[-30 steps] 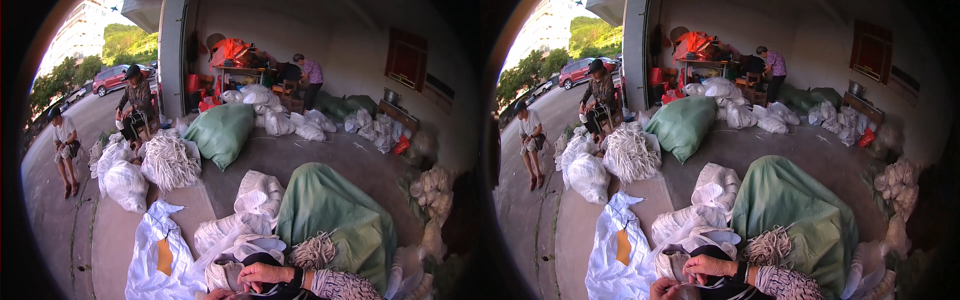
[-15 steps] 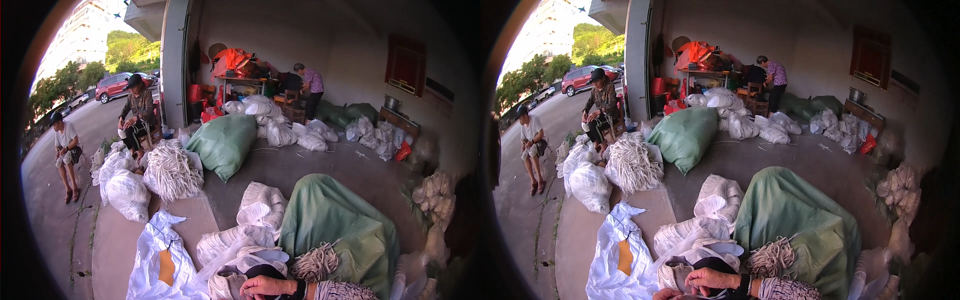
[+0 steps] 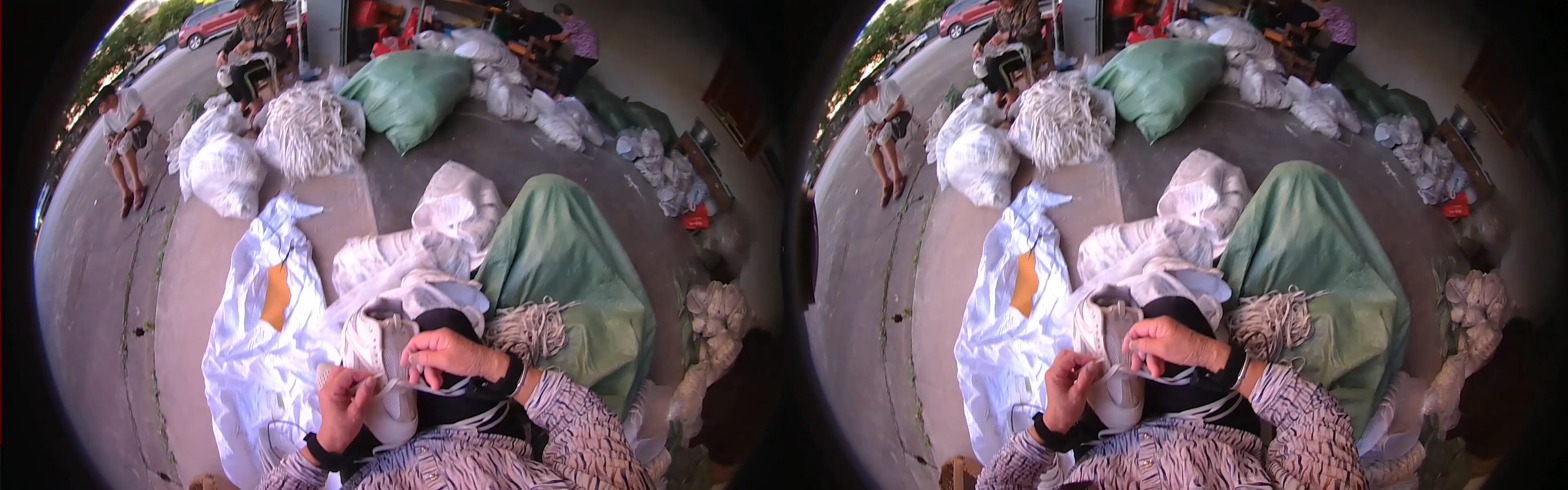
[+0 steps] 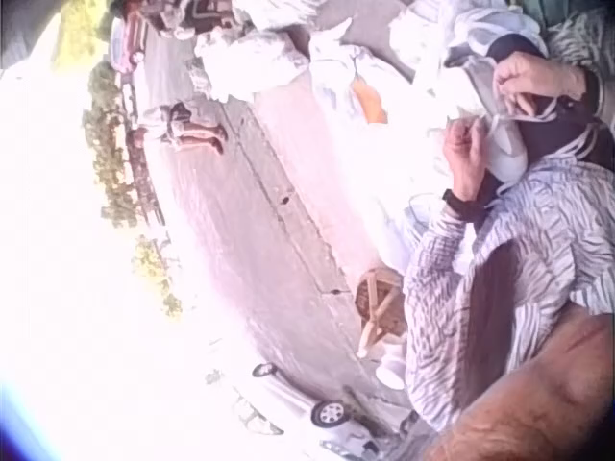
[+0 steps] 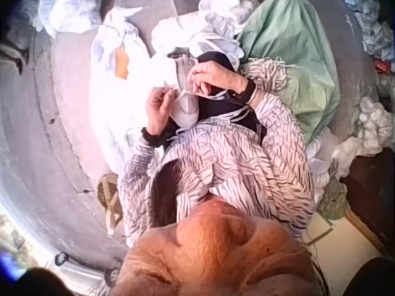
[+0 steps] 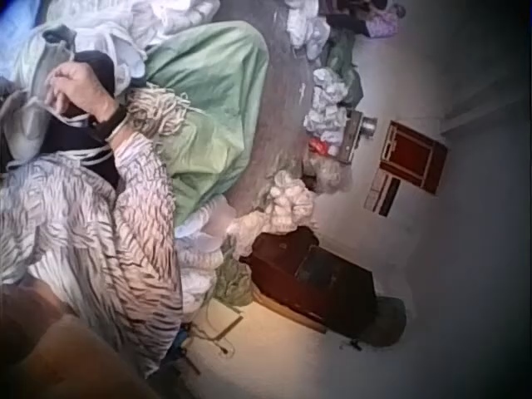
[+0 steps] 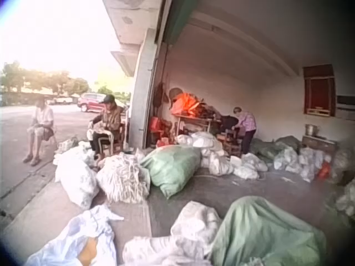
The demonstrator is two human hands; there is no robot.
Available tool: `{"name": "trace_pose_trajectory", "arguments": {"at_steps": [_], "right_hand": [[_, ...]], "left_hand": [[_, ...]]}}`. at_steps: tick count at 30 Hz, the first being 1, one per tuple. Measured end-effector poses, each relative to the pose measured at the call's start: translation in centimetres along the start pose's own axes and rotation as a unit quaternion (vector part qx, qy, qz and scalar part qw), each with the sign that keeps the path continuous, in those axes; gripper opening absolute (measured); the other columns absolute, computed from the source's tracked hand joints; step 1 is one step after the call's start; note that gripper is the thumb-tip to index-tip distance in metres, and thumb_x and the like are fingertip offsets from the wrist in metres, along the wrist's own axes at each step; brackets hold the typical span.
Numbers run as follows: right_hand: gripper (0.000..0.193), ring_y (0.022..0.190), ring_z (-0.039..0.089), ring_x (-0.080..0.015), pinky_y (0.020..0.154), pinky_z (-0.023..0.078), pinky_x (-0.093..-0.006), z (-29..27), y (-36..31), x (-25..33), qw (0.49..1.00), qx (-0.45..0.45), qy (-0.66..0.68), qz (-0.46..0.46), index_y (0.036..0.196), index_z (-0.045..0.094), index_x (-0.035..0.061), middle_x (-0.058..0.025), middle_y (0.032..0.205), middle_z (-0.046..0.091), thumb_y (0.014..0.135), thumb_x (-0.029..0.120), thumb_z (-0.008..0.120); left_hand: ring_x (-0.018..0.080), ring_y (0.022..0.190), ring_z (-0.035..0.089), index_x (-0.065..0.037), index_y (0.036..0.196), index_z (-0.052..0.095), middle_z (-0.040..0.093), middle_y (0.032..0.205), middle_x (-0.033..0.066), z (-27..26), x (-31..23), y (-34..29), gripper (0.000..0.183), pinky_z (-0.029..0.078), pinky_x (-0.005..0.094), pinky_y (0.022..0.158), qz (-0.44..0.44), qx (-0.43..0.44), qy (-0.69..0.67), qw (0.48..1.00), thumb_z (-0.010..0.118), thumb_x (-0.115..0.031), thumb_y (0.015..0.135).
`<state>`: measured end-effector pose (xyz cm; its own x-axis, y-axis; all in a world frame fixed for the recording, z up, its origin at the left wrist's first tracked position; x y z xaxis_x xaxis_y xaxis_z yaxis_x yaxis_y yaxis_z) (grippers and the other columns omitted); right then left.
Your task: The recorder is lacing a white athletic shoe while sitting in a storage area surrounded by bags of components.
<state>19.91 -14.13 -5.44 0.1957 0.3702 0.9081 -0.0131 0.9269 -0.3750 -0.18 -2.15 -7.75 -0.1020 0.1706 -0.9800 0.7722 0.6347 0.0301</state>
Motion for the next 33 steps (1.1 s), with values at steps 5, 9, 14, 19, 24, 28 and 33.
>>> {"name": "trace_pose_trajectory", "arguments": {"at_steps": [5,9,14,19,24,28,33], "right_hand": [[0.019,0.048,0.058,-0.0089,0.047,0.045,-0.0186,-0.1,-0.6,0.1,0.999,-0.033,-0.002,0.002,0.099,0.056,-0.0028,-0.0119,0.076,0.065,0.094,0.013,0.046],[0.017,0.043,0.049,-0.0071,0.042,0.040,-0.0175,-0.8,-1.6,2.0,0.980,-0.152,0.070,-0.107,0.093,0.058,0.0010,-0.0034,0.065,0.057,0.093,0.016,0.050],[0.014,0.047,0.046,-0.0079,0.047,0.041,-0.0192,-8.6,-7.1,1.7,0.871,-0.395,0.120,-0.266,0.093,0.058,0.0046,-0.0012,0.063,0.053,0.092,0.017,0.052],[0.014,0.057,0.056,-0.0092,0.050,0.043,-0.0214,-2.9,-4.3,2.4,0.937,-0.229,0.214,-0.153,0.094,0.057,0.0045,-0.0027,0.067,0.056,0.092,0.017,0.051],[0.011,0.063,0.063,-0.0223,0.057,0.049,-0.0342,4.1,-0.1,0.4,0.943,-0.150,-0.276,-0.113,0.087,0.058,0.0014,-0.0101,0.073,0.062,0.086,0.012,0.053],[0.011,0.072,0.061,-0.0367,0.066,0.049,-0.0394,5.5,-0.7,-0.3,0.898,-0.157,-0.383,-0.148,0.089,0.059,0.0024,-0.0171,0.072,0.062,0.082,0.012,0.056],[0.017,0.042,0.048,-0.0095,0.041,0.039,-0.0229,5.0,-0.5,1.2,0.982,-0.092,-0.160,0.026,0.091,0.058,-0.0003,-0.0037,0.060,0.056,0.091,0.013,0.047]], "left_hand": [[0.0044,0.069,0.047,-0.002,0.084,0.059,0.055,0.078,-0.0027,-0.3,1.6,0.4,0.009,0.040,0.0191,0.064,-0.047,0.093,-0.067,0.992,0.060,-0.010,0.088],[0.0070,0.072,0.048,-0.002,0.081,0.059,0.053,0.077,-0.0004,-1.1,1.7,-0.5,0.011,0.041,0.0212,0.066,-0.055,0.091,-0.078,0.991,0.064,-0.011,0.085],[0.0062,0.072,0.049,-0.002,0.082,0.060,0.056,0.078,-0.0005,-0.5,1.1,-1.1,0.012,0.042,0.0203,0.067,-0.094,0.082,-0.154,0.980,0.063,-0.012,0.086],[0.0094,0.072,0.053,-0.002,0.085,0.060,0.057,0.080,0.0011,-0.9,1.1,-1.3,0.009,0.045,0.0224,0.068,-0.034,0.074,-0.092,0.992,0.064,-0.011,0.085],[0.0197,0.071,0.057,-0.006,0.089,0.061,0.054,0.084,0.0062,-0.7,-0.5,-2.1,0.007,0.047,0.0272,0.065,0.133,0.147,0.114,0.973,0.064,-0.005,0.082],[0.0081,0.062,0.053,-0.001,0.087,0.059,0.057,0.073,-0.0006,-0.6,0.7,-2.8,0.012,0.044,0.0226,0.057,-0.132,0.098,-0.146,0.976,0.063,-0.013,0.087],[0.0046,0.062,0.052,0.000,0.086,0.059,0.058,0.070,-0.0012,0.0,0.7,-2.8,0.017,0.043,0.0203,0.056,-0.114,0.044,-0.117,0.986,0.062,-0.017,0.088]]}}
Point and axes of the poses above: each hand's wrist, its own y-axis towards the middle knuckle, its own z-axis out of the palm, x = y × z, the point moved 1 cm from there along y, towards the middle knuckle
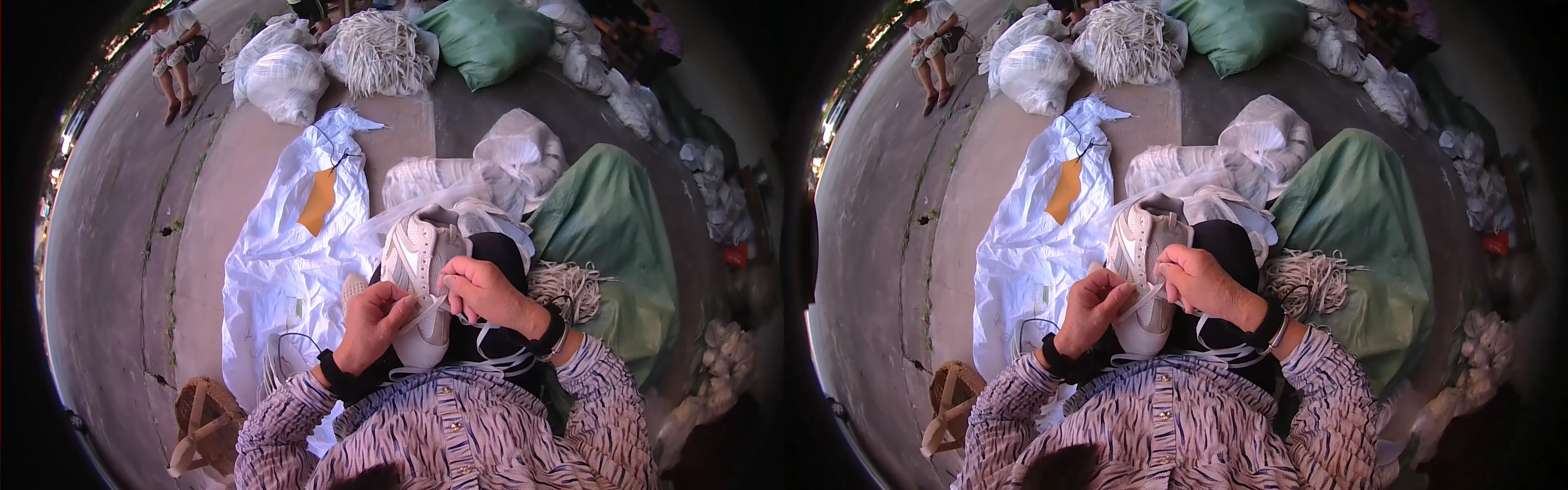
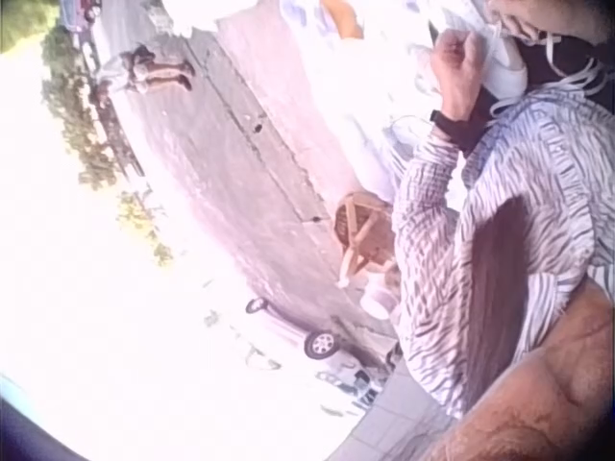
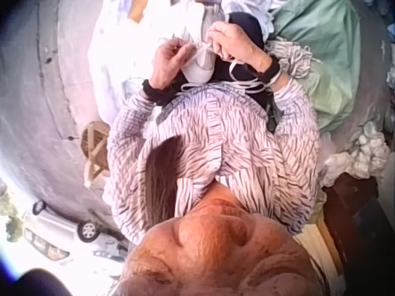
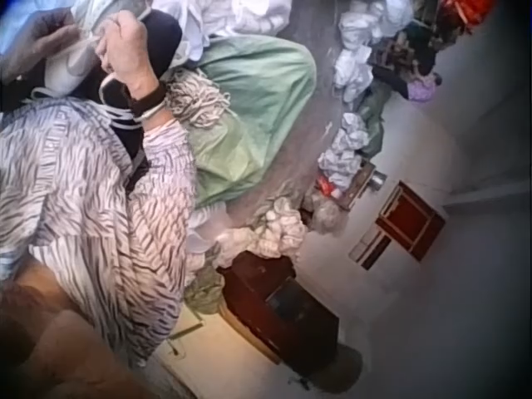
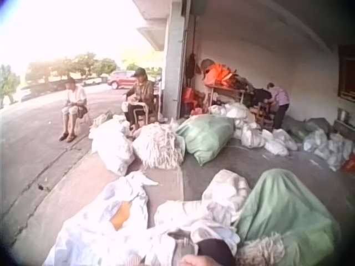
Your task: The recorder is lacing a white athletic shoe while sitting in a storage area surrounded by bags of components.
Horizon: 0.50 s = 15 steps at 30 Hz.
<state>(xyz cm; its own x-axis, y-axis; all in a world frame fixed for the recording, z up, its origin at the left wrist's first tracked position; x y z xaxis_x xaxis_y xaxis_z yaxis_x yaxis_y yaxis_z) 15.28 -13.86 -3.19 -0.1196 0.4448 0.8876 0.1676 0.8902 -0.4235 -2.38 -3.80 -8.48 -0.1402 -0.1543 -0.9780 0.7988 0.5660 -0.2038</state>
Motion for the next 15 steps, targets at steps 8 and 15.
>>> {"name": "trace_pose_trajectory", "arguments": {"at_steps": [8,15], "right_hand": [[0.017,0.055,0.050,-0.0013,0.048,0.039,-0.0172,1.2,2.0,-0.9,0.981,-0.134,-0.026,-0.137,0.096,0.060,-0.0038,-0.0009,0.068,0.060,0.087,0.010,0.057],[0.014,0.064,0.054,-0.0054,0.058,0.045,-0.0238,0.2,2.3,-1.4,0.982,-0.103,-0.033,-0.157,0.085,0.062,-0.0033,-0.0042,0.070,0.063,0.081,0.009,0.057]], "left_hand": [[0.0075,0.064,0.055,0.000,0.085,0.060,0.061,0.070,0.0018,0.3,-0.4,1.2,0.021,0.045,0.0231,0.059,0.004,-0.070,0.052,0.996,0.061,-0.021,0.088],[0.0289,0.065,0.059,-0.006,0.075,0.056,0.057,0.072,0.0082,1.7,-3.3,1.2,0.015,0.046,0.0369,0.057,0.107,-0.082,0.352,0.926,0.065,-0.017,0.077]]}}
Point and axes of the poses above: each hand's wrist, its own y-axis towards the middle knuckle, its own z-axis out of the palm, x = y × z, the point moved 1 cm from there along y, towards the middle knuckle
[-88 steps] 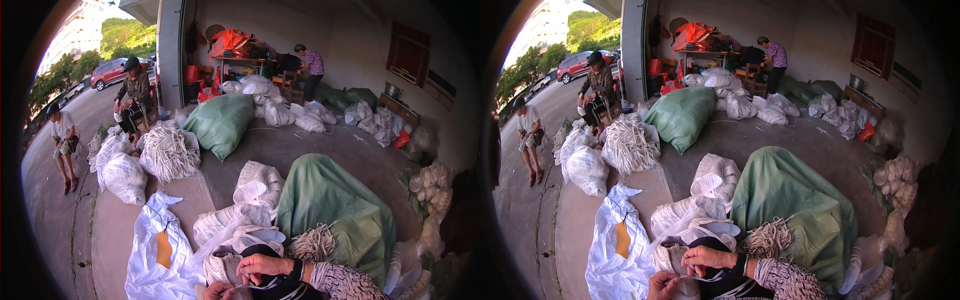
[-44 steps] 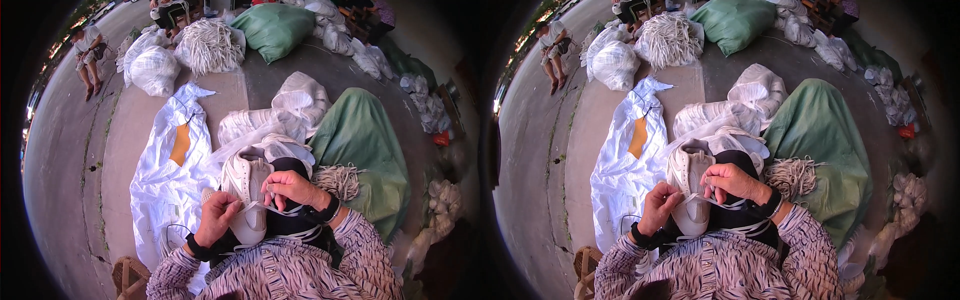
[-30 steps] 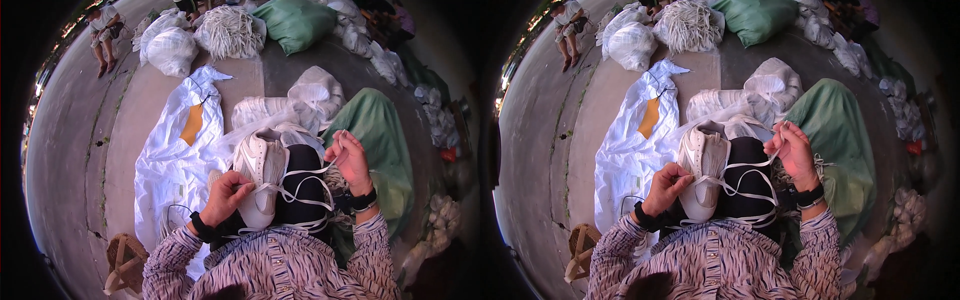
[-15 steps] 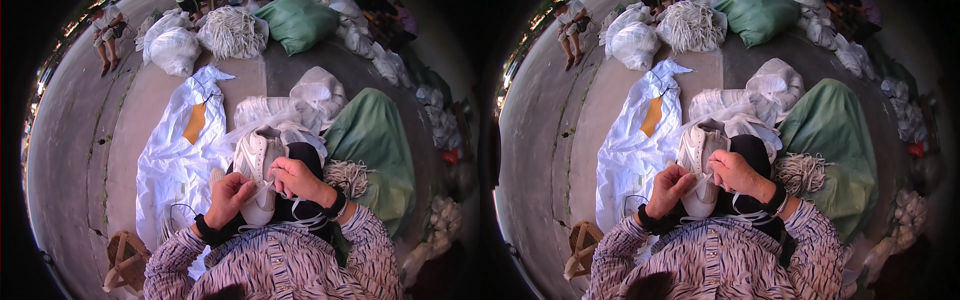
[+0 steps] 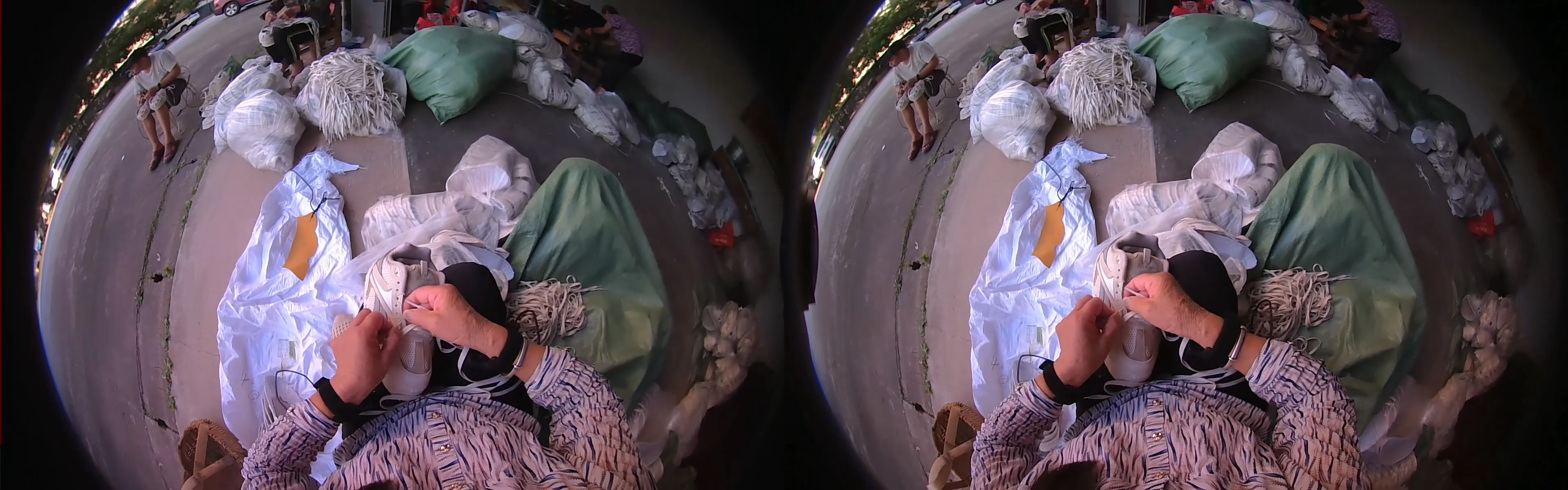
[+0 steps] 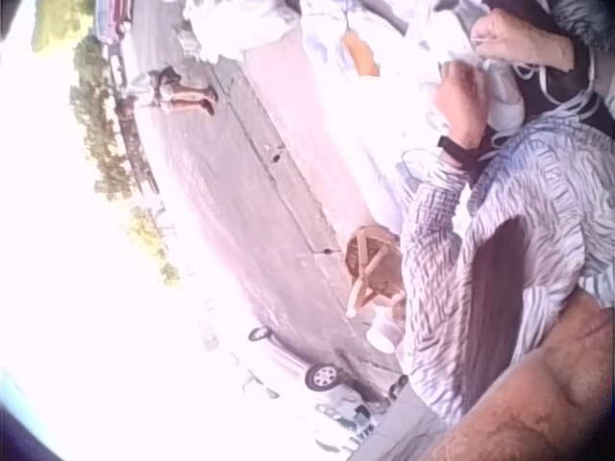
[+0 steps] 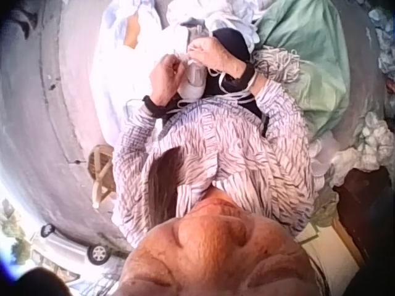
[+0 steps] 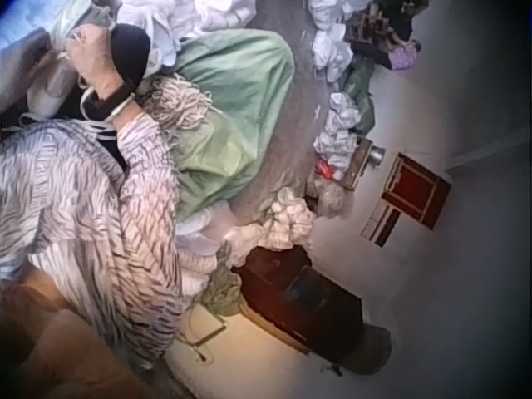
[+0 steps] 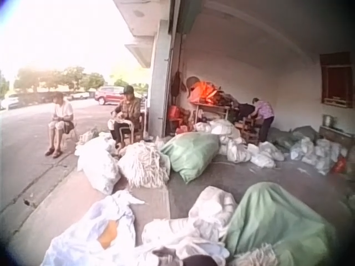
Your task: The recorder is lacing a white athletic shoe while sitting in a storage area surrounded by bags of components.
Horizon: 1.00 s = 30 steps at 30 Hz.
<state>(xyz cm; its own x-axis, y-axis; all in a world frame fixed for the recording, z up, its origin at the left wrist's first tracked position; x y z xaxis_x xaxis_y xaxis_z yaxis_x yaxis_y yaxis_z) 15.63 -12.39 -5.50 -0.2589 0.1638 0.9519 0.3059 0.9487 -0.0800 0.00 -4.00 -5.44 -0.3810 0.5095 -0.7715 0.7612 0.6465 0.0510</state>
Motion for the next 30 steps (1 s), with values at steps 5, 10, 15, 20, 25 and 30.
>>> {"name": "trace_pose_trajectory", "arguments": {"at_steps": [5,10,15,20,25,30], "right_hand": [[0.020,0.052,0.052,-0.0062,0.049,0.043,-0.0238,1.0,0.1,0.2,0.997,0.029,0.036,0.065,0.093,0.065,-0.0007,-0.0014,0.060,0.057,0.085,0.015,0.055],[0.023,0.043,0.046,-0.0053,0.039,0.037,-0.0218,0.2,-0.6,0.9,0.994,0.036,0.046,0.094,0.101,0.065,0.0019,0.0002,0.055,0.053,0.088,0.017,0.054],[0.025,0.041,0.045,-0.0049,0.037,0.036,-0.0203,0.0,-0.8,0.5,0.990,0.054,0.085,0.097,0.104,0.064,0.0015,0.0006,0.056,0.053,0.089,0.019,0.053],[0.027,0.040,0.045,-0.0046,0.038,0.036,-0.0189,0.0,-1.0,-0.1,0.980,0.078,0.147,0.112,0.107,0.063,0.0005,0.0003,0.057,0.054,0.091,0.020,0.053],[0.028,0.041,0.046,-0.0041,0.039,0.037,-0.0186,0.0,-0.9,-0.3,0.984,0.092,0.126,0.090,0.109,0.062,-0.0001,0.0000,0.058,0.055,0.091,0.019,0.053],[0.026,0.039,0.046,-0.0054,0.037,0.037,-0.0200,-0.8,-0.7,0.5,0.989,0.066,0.098,0.091,0.105,0.062,-0.0007,-0.0010,0.057,0.056,0.091,0.019,0.052]], "left_hand": [[0.0198,0.055,0.054,-0.006,0.074,0.057,0.056,0.066,0.0064,-0.4,2.7,0.1,0.010,0.042,0.0326,0.052,-0.027,0.049,-0.123,0.991,0.062,-0.014,0.076],[0.0133,0.053,0.051,-0.003,0.076,0.059,0.055,0.060,0.0057,0.5,2.6,0.8,0.012,0.041,0.0305,0.053,-0.083,0.059,-0.157,0.982,0.062,-0.014,0.076],[0.0139,0.053,0.050,-0.002,0.072,0.059,0.055,0.060,0.0064,0.0,0.6,1.0,0.010,0.041,0.0306,0.051,0.166,-0.036,0.202,0.965,0.060,-0.012,0.075],[0.0101,0.053,0.046,-0.001,0.071,0.059,0.054,0.060,0.0068,0.2,2.5,1.8,0.007,0.040,0.0292,0.050,-0.084,0.080,-0.240,0.964,0.057,-0.008,0.073],[0.0204,0.058,0.056,-0.004,0.078,0.062,0.061,0.070,0.0139,0.0,-0.8,1.3,0.016,0.044,0.0338,0.056,0.140,-0.020,0.254,0.957,0.068,-0.018,0.073],[0.0100,0.059,0.051,-0.003,0.077,0.059,0.058,0.068,0.0009,-0.8,3.3,2.2,0.019,0.042,0.0266,0.054,-0.019,0.138,-0.137,0.981,0.067,-0.019,0.082]]}}
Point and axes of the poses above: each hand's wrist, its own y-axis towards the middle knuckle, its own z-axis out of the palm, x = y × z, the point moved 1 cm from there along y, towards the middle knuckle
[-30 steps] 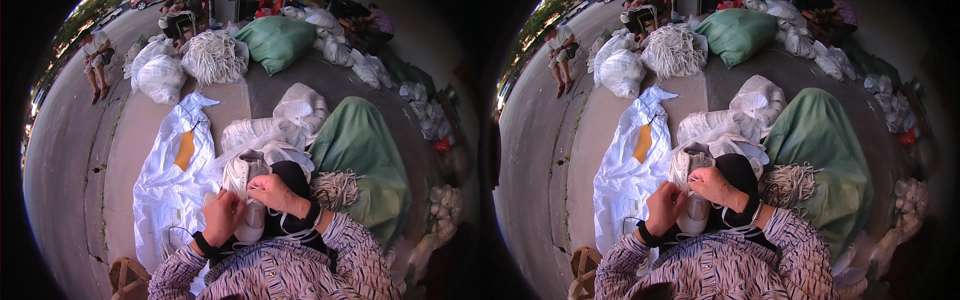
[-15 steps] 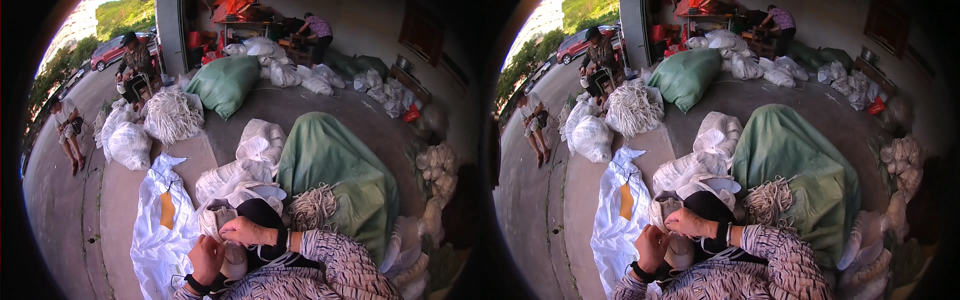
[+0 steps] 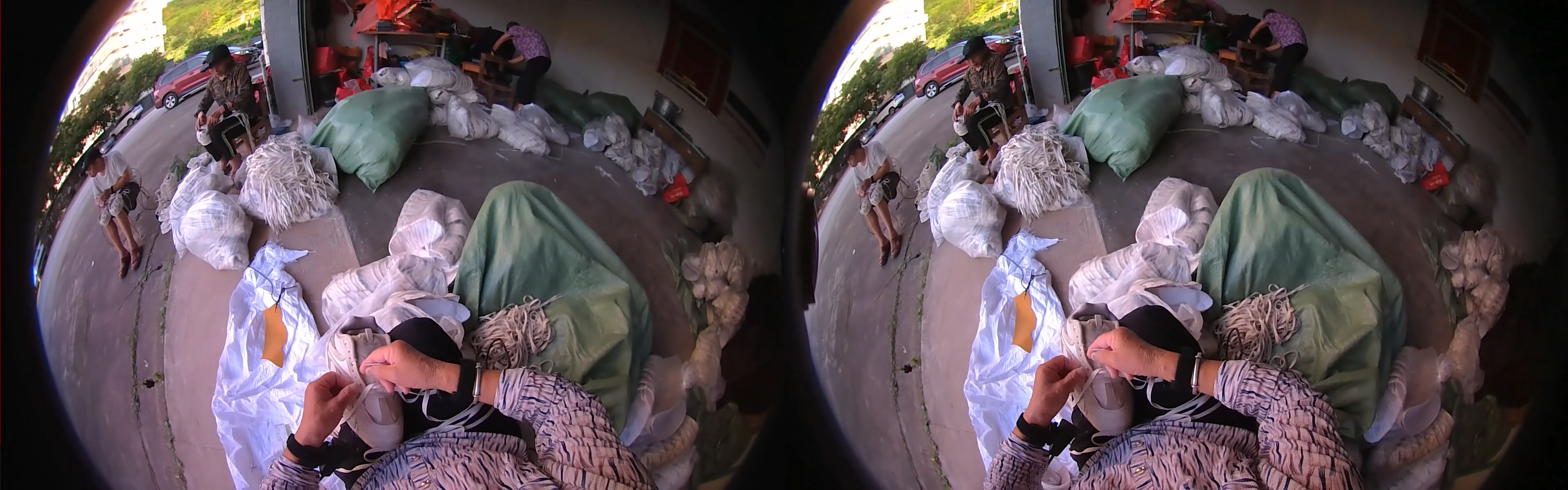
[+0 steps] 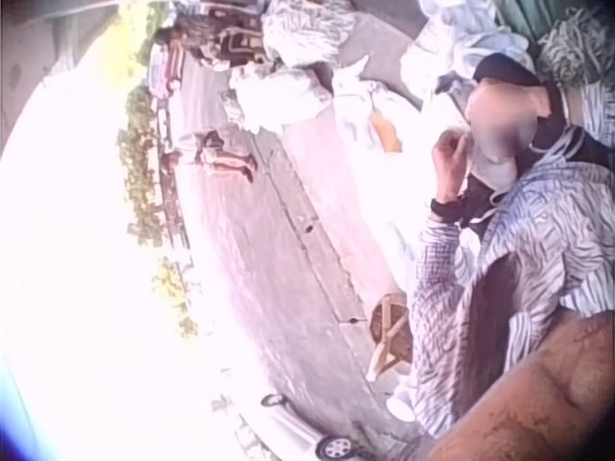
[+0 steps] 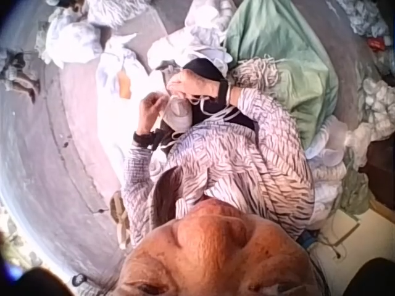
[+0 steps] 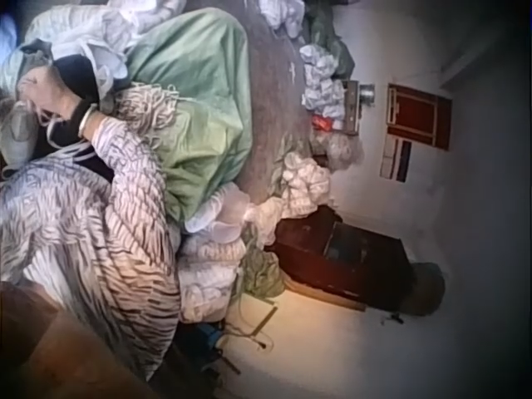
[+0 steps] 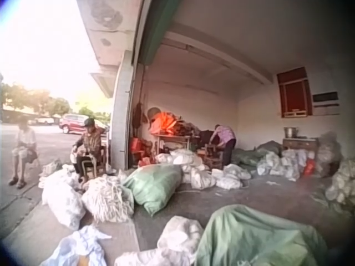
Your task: The recorder is lacing a white athletic shoe while sitting in a storage area surrounded by bags of components.
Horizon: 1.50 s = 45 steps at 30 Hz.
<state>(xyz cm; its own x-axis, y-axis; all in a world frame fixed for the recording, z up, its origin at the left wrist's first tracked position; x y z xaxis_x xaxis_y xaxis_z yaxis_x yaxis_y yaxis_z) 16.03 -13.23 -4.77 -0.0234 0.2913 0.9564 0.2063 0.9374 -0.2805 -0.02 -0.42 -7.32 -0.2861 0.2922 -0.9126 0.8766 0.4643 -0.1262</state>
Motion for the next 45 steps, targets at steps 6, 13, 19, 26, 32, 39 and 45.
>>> {"name": "trace_pose_trajectory", "arguments": {"at_steps": [6,13,19,26,32,39,45], "right_hand": [[0.024,0.038,0.046,-0.0068,0.035,0.035,-0.0212,1.7,0.6,0.7,0.999,-0.017,-0.005,0.029,0.100,0.062,-0.0008,-0.0024,0.056,0.056,0.091,0.018,0.050],[0.019,0.060,0.063,-0.0248,0.059,0.050,-0.0354,3.3,0.7,0.3,0.955,-0.082,-0.253,-0.130,0.093,0.065,0.0033,-0.0136,0.065,0.062,0.086,0.018,0.054],[0.018,0.082,0.064,-0.0332,0.075,0.051,-0.0406,3.4,0.7,0.5,0.927,-0.076,-0.352,-0.102,0.093,0.066,0.0105,-0.0170,0.084,0.064,0.085,0.020,0.053],[0.018,0.082,0.063,-0.0350,0.073,0.050,-0.0425,2.1,0.4,1.4,0.905,-0.052,-0.414,-0.087,0.094,0.063,0.0062,-0.0187,0.083,0.064,0.084,0.017,0.052],[0.025,0.087,0.062,-0.0340,0.078,0.048,-0.0417,2.0,1.1,2.7,0.910,0.072,-0.396,-0.096,0.102,0.062,0.0073,-0.0149,0.087,0.065,0.082,0.021,0.058],[0.008,0.040,0.032,0.0000,0.035,0.023,-0.0170,-7.6,0.1,6.2,0.940,-0.247,0.210,-0.111,0.081,0.058,0.0048,0.0044,0.054,0.046,0.084,0.012,0.061],[0.009,0.047,0.042,-0.0006,0.039,0.028,-0.0159,-2.9,-3.8,12.6,0.960,-0.091,0.126,-0.234,0.089,0.056,0.0014,0.0032,0.061,0.050,0.088,0.010,0.057]], "left_hand": [[0.0071,0.059,0.050,-0.002,0.080,0.058,0.058,0.068,0.0010,0.5,1.4,-0.7,0.016,0.040,0.0204,0.054,0.007,-0.009,-0.127,0.992,0.065,-0.015,0.085],[0.0261,0.078,0.062,-0.012,0.105,0.052,0.060,0.084,0.0060,-3.1,-5.2,1.2,0.040,0.046,0.0397,0.070,0.251,0.079,0.399,0.878,0.071,-0.025,0.072],[0.0293,0.063,0.064,-0.010,0.095,0.051,0.061,0.063,0.0099,-3.4,-7.6,2.8,0.028,0.045,0.0420,0.059,0.231,0.203,0.508,0.805,0.067,-0.027,0.079],[0.0211,0.089,0.056,-0.014,0.096,0.060,0.062,0.079,0.0011,-2.6,-4.3,1.8,0.028,0.033,0.0448,0.097,0.303,0.127,0.391,0.860,0.072,-0.018,0.071],[0.0216,0.086,0.056,-0.013,0.092,0.059,0.060,0.077,0.0009,-2.8,-3.7,1.7,0.022,0.033,0.0437,0.098,0.362,0.098,0.334,0.865,0.070,-0.018,0.073],[0.0248,0.078,0.054,-0.010,0.084,0.062,0.061,0.079,0.0025,-2.8,-2.8,1.9,0.011,0.046,0.0336,0.071,0.286,0.064,0.205,0.934,0.069,-0.017,0.079],[0.0085,0.081,0.053,-0.004,0.107,0.059,0.058,0.090,0.0017,-1.3,-8.5,5.3,0.028,0.045,0.0241,0.074,0.177,0.169,-0.180,0.953,0.059,-0.026,0.090]]}}
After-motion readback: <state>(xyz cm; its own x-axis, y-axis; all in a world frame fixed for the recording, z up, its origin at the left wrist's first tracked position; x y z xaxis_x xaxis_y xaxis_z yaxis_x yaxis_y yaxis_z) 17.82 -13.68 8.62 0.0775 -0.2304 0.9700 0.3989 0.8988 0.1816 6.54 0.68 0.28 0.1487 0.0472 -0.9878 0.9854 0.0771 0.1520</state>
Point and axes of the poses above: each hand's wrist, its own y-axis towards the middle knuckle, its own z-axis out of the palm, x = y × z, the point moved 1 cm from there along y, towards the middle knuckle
